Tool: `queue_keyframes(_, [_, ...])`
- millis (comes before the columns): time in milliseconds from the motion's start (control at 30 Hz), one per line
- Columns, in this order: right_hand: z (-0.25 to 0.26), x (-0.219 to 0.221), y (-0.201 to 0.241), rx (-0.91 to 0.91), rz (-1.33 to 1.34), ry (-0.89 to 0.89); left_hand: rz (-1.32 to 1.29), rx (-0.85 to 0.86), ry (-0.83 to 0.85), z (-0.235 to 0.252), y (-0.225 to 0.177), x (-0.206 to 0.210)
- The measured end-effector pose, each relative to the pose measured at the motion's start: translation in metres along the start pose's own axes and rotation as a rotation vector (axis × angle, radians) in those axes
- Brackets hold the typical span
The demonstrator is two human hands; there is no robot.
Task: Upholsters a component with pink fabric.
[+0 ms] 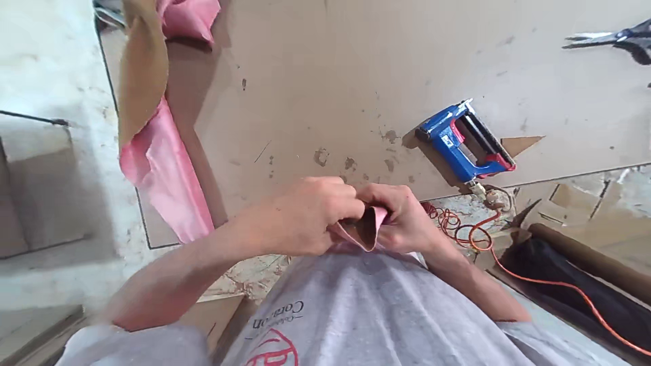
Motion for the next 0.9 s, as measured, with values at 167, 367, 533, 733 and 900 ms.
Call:
queue_keyframes(167, [-0.003,-0.001,-0.002,0.007,0.043,-0.056,-0.205,-0.026,-0.068,0.009,0.021,0.001])
queue_keyframes(367, [0.006,-0.015,-0.018,0.140,0.064,-0.148,-0.763,-0.224,-0.069,0.020,0.080,0.027])
queue_keyframes(533, [0.022,-0.019,-0.027,0.217,-0.006,-0.407,-1.135,-0.208,-0.308,0.027,0.099,0.061])
queue_keyframes(733, [0.000,-0.009,-0.025,-0.213,-0.528,-0.643,-1.162,-0.378,-0.547,0.021,0.112,0.074])
queue_keyframes(900, [-0.012,0.049,-0.038,-0.442,-0.849,-0.288,-1.460,-0.472,-0.551,0.025,0.107,0.090])
Point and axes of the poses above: each hand's wrist, its own z-axis towards the middle knuckle, its own x-axis out of the palm, y = z × x, the point moved 5 cm from there along z, towards the middle knuckle, and after that the axes turned 2 degrees about -y, right-handed, at the moved point
